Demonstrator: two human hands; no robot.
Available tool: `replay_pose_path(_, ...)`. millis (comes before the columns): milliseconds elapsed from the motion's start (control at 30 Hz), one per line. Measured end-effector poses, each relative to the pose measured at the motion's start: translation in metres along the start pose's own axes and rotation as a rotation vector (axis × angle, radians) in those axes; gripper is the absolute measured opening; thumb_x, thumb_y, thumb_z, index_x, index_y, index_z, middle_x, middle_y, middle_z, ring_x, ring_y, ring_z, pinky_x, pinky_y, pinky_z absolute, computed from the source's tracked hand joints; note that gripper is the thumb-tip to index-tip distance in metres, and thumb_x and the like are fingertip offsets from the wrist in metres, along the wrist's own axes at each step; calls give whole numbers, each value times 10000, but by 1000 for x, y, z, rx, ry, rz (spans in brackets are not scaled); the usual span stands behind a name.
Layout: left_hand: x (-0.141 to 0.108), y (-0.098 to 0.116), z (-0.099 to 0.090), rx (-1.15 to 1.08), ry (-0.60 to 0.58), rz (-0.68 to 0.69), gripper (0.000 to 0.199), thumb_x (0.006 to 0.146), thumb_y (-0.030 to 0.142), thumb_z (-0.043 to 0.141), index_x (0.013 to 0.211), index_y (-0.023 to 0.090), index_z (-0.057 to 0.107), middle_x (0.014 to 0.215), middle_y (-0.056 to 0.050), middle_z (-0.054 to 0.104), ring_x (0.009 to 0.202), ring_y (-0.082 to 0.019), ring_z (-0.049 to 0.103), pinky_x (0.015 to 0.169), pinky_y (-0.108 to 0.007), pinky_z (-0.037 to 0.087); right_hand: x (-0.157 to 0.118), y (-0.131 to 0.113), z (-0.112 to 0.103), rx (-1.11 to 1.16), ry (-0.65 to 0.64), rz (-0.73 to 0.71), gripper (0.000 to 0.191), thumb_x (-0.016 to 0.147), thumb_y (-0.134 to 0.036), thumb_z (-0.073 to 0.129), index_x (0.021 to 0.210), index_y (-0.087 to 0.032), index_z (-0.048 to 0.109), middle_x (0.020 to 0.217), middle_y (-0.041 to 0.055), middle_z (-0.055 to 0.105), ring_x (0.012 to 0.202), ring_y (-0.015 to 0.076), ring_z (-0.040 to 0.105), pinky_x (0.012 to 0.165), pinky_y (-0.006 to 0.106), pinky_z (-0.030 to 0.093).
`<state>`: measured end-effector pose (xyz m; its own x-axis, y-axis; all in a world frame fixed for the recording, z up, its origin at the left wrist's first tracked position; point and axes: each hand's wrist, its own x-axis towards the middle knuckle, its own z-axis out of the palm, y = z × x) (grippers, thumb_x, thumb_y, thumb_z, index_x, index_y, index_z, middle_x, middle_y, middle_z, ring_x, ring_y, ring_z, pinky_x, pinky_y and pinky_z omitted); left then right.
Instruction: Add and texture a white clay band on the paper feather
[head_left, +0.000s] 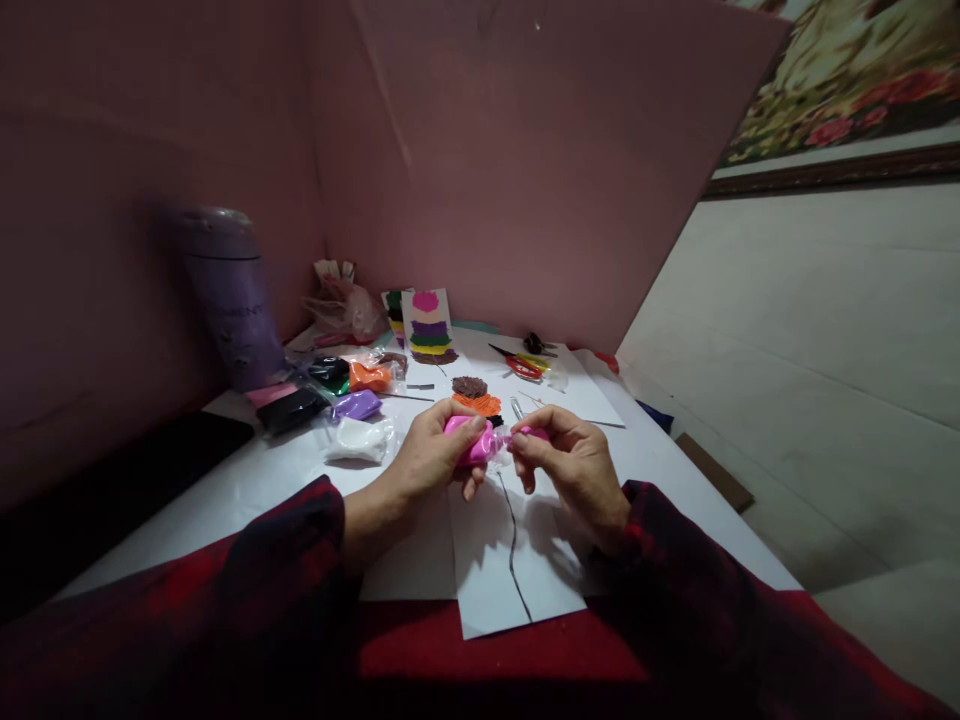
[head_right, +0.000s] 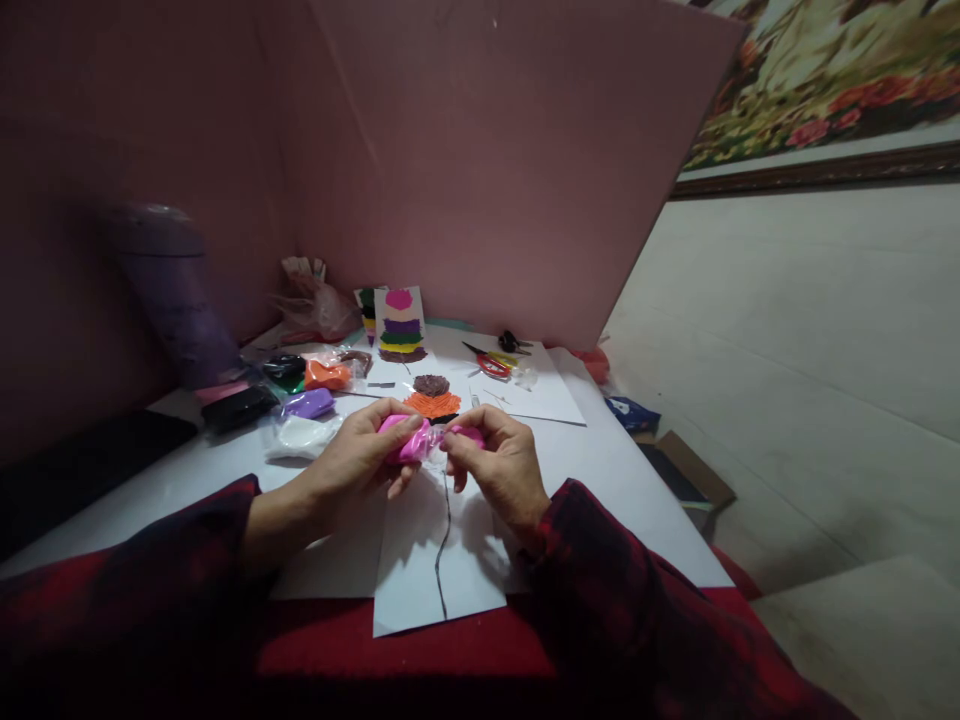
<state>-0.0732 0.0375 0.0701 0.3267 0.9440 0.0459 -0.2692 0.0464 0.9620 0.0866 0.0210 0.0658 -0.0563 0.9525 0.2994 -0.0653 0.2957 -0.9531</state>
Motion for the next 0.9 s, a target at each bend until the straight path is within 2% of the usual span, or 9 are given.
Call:
replay_pose_path(100, 2, 0, -1, -2, 24, -2, 202, 855, 293, 622, 807, 182, 460, 522, 50, 542, 367, -76, 479, 351, -164, 356, 2, -2, -2, 45, -22, -16, 205, 734, -327, 766, 759, -184, 621, 522, -36, 611, 422, 104, 528, 404, 226, 452)
replay_pose_path(300, 1, 0, -1, 2, 25, -10, 187, 862, 281, 612, 811, 182, 461, 512, 53, 545, 352, -69, 467, 354, -159, 352, -2, 2, -3, -207, -26, -34, 183, 745, -308, 759, 820, -173, 660, 578, -42, 576, 445, 98, 512, 413, 227, 451)
replay_pose_path(467, -1, -1, 0, 10, 4, -4, 238, 820, 311, 667, 825, 182, 467, 520, 40, 570, 351, -83, 487, 343, -166, 370, -4, 7, -4, -339, -72, -156, 127, 795, -273, 696, 874, -175, 689, 656, -8, 607, 474, 104, 517, 419, 232, 451)
replay_pose_path(567, 0, -2, 0, 8, -2, -3, 257, 805, 324, 685, 829, 181, 472, 533, 34, 581, 350, -84, 486, 336, -172, 380, -4, 5, -5, -388, -100, -202, 113, 821, -286, 670, 835, -174, 673, 617, -21, 575, 462, 98, 494, 417, 229, 442)
replay_pose_path(733, 1, -1, -1, -1, 29, -4, 214, 839, 297, 653, 829, 182, 473, 517, 47, 560, 356, -81, 488, 344, -165, 384, -2, 1, -5, -269, -74, -84, 175, 801, -327, 693, 763, -179, 608, 502, -63, 519, 418, 93, 475, 417, 229, 423)
replay_pose_path(900, 2, 1, -3, -6, 99, -7, 211, 851, 289, 652, 831, 182, 472, 529, 50, 556, 374, -76, 494, 352, -157, 376, 3, -1, -6, 6, 17, -25, 228, 763, -361, 739, 756, -177, 605, 559, -25, 615, 419, 95, 506, 399, 231, 418)
